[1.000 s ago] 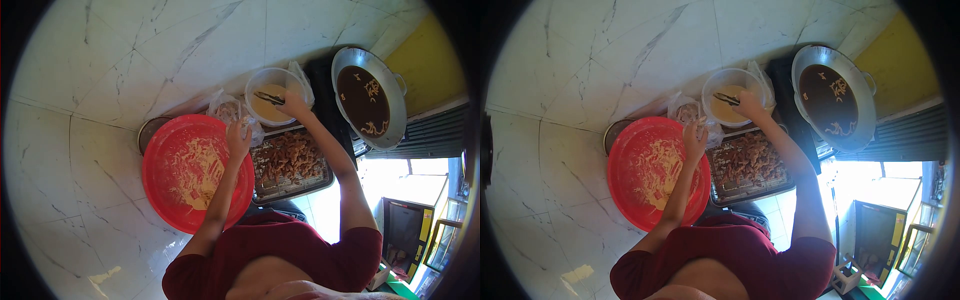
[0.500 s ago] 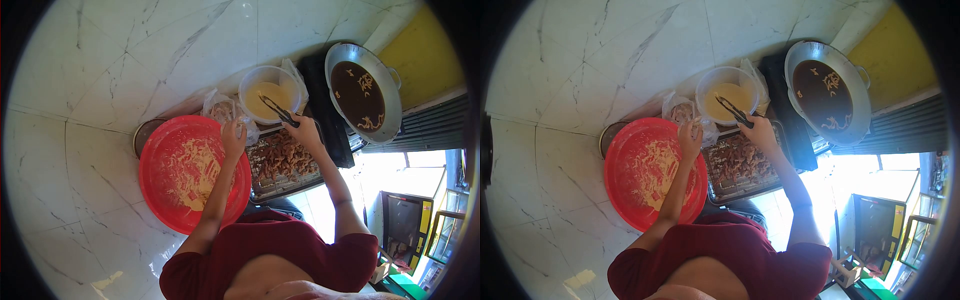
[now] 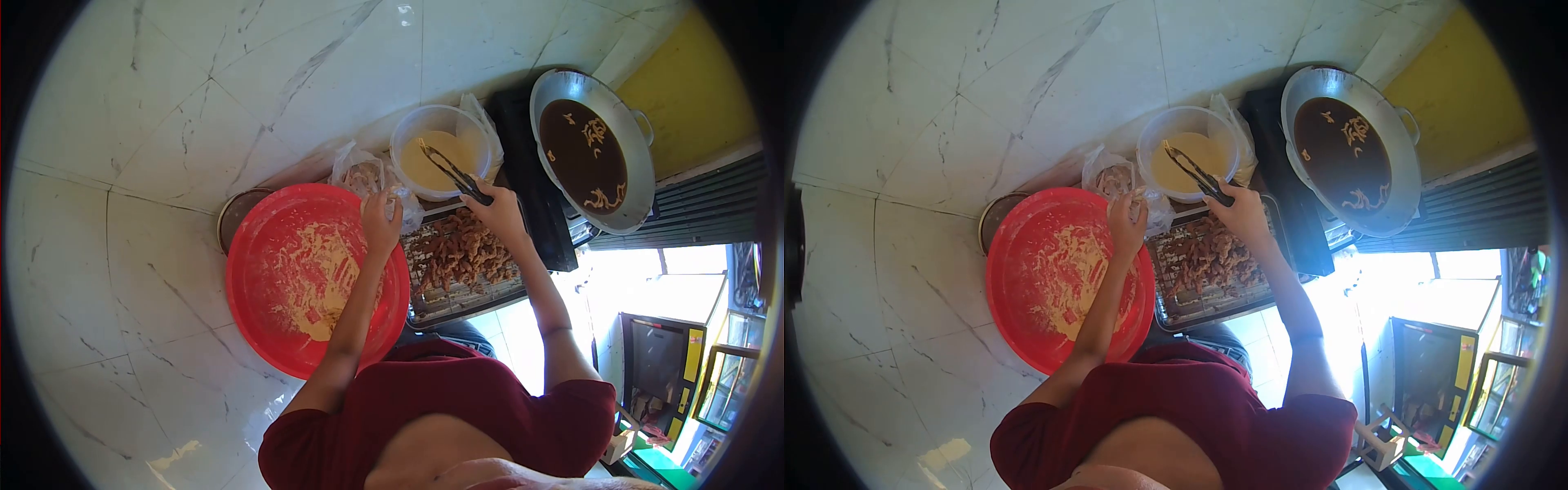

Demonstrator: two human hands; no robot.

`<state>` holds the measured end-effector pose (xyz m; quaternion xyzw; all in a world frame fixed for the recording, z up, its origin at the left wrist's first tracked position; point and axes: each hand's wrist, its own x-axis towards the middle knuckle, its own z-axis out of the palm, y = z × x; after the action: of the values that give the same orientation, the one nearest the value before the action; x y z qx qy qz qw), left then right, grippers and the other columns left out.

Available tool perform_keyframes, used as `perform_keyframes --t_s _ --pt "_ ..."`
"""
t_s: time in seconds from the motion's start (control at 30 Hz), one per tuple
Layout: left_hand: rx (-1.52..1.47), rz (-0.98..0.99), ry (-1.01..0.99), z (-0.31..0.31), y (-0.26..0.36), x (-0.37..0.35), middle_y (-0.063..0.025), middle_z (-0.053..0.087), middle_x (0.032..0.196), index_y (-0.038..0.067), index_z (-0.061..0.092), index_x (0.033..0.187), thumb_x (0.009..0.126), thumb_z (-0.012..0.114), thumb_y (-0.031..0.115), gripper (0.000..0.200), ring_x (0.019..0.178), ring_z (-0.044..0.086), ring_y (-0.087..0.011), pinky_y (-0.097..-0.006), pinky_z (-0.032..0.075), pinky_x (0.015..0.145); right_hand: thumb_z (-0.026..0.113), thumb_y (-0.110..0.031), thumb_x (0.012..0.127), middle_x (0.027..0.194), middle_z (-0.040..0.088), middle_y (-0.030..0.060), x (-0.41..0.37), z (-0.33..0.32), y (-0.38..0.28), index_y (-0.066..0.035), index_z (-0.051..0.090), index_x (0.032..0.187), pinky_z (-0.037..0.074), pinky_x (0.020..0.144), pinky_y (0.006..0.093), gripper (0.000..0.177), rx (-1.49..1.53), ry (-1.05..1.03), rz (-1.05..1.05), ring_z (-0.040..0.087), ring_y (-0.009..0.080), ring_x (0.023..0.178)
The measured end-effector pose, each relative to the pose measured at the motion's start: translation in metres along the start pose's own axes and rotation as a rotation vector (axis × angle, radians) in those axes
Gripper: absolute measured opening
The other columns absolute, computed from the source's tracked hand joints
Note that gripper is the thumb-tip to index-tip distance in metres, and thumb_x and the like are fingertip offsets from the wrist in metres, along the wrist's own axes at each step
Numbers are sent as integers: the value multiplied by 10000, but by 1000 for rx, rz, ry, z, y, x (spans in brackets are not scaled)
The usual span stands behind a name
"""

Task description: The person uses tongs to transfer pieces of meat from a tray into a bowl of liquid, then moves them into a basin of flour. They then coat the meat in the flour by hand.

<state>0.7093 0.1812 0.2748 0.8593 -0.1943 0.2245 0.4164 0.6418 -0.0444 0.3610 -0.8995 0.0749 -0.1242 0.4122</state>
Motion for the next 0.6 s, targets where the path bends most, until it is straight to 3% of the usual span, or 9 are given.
perform_keyframes --t_s 0.17,0.3,0.4,0.53,0.6 --pt "-15 -6 -30 1 -4 -3 -170 588 898 -6 567 1002 785 619 114 253 867 546 -327 -425 370 871 692 -265 747 760 650 203 -9 -4 -1 -2 667 973 487 679 346 348 -49 -56 84 651 298 703" --pt "-44 55 -14 -2 -10 -7 -153 597 957 -7 560 1042 798 627 113 280 891 564 -280 -394 389 868 703 -266 742 674 643 148 -15 -4 -4 10 673 942 471 632 321 342 61 -37 75 620 203 621" --pt "-661 -259 -41 -20 -11 -22 -108 599 1015 0 547 1108 843 608 113 294 927 568 -208 -348 410 869 715 -269 743 619 626 87 -17 -2 -2 4 682 935 454 590 290 335 102 -94 151 585 129 586" --pt "-707 -434 71 -89 -19 -61 -60 589 1058 11 525 1176 892 558 103 301 961 554 -149 -288 420 871 722 -277 758 603 601 26 -29 -3 -31 -11 686 957 429 545 250 335 91 -215 154 545 71 557" --pt "-698 -465 131 -125 -49 -102 -51 585 1051 13 518 1193 903 546 107 306 954 552 -138 -269 421 870 721 -273 762 628 608 36 -45 -9 -89 -8 681 979 429 545 248 345 59 -309 175 539 68 554"
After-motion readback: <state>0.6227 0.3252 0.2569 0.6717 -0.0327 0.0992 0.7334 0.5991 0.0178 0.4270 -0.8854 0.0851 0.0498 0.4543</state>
